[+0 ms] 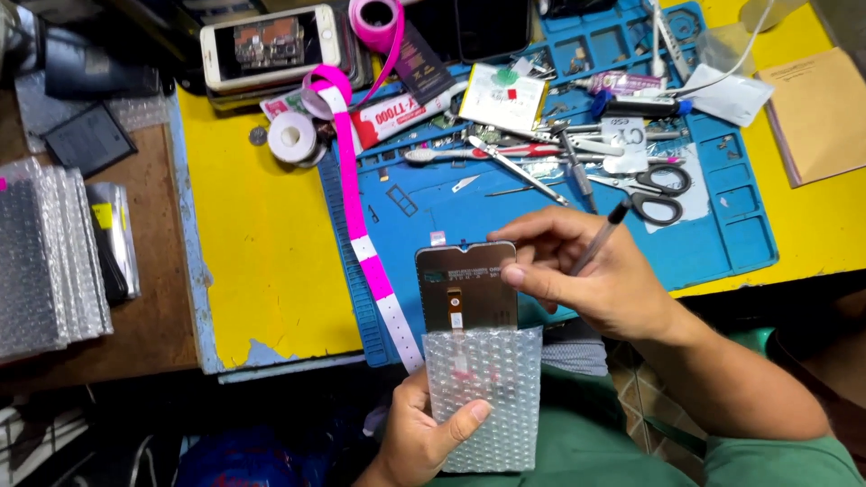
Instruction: The person is wrapping mobile phone replacement screens in bubble wrap and labeling them with pink tape at a repair bench.
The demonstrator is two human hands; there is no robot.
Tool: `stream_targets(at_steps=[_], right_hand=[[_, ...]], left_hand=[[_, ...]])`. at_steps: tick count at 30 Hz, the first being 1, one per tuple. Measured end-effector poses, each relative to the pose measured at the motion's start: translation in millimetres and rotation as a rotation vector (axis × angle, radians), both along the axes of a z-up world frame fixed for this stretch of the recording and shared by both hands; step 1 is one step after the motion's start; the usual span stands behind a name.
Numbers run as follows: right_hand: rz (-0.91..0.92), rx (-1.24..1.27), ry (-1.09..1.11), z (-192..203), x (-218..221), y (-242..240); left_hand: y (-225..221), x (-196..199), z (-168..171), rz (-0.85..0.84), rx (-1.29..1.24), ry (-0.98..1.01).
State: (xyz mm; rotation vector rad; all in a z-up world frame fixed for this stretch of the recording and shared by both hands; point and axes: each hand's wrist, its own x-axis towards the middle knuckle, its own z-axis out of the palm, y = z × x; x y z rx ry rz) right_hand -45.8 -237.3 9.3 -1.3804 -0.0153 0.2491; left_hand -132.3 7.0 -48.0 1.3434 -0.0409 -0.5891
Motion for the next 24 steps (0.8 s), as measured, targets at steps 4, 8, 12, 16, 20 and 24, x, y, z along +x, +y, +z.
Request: stream_targets(at_steps=[4, 8, 12, 16, 20, 24], right_hand=[[0.058, -0.04, 0.066, -18.5, -18.5, 0.5], [0.03, -0.088, 0.094, -28.8, -37.5, -0.6], [0.057, -0.11, 0.108, -37.4, -49.4, -5.1], [0.168, -0.116, -0.029, -32.0, -48.3, -4.0], [0.266, -0.249, -0.175, -21.3, -46.5, -0.3], [0.021, -0.122, 0.049, -29.7, -57.9, -4.7]], left_hand=[[0.1, -10.4, -3.7, 0.032, -0.028, 0.035], [0.6, -13.5, -3.9, 0.0, -0.028, 0.124], [-2.0, -18.7, -8.9, 0.003, -0.167, 0.224], [-0.1, -16.9, -7.1, -0.008, -0.077, 0.116], [1.0, -16.1, -4.7, -0.01, -0.015, 0.073], [31.8, 1.8, 32.3, 0.034, 0.164, -0.13]])
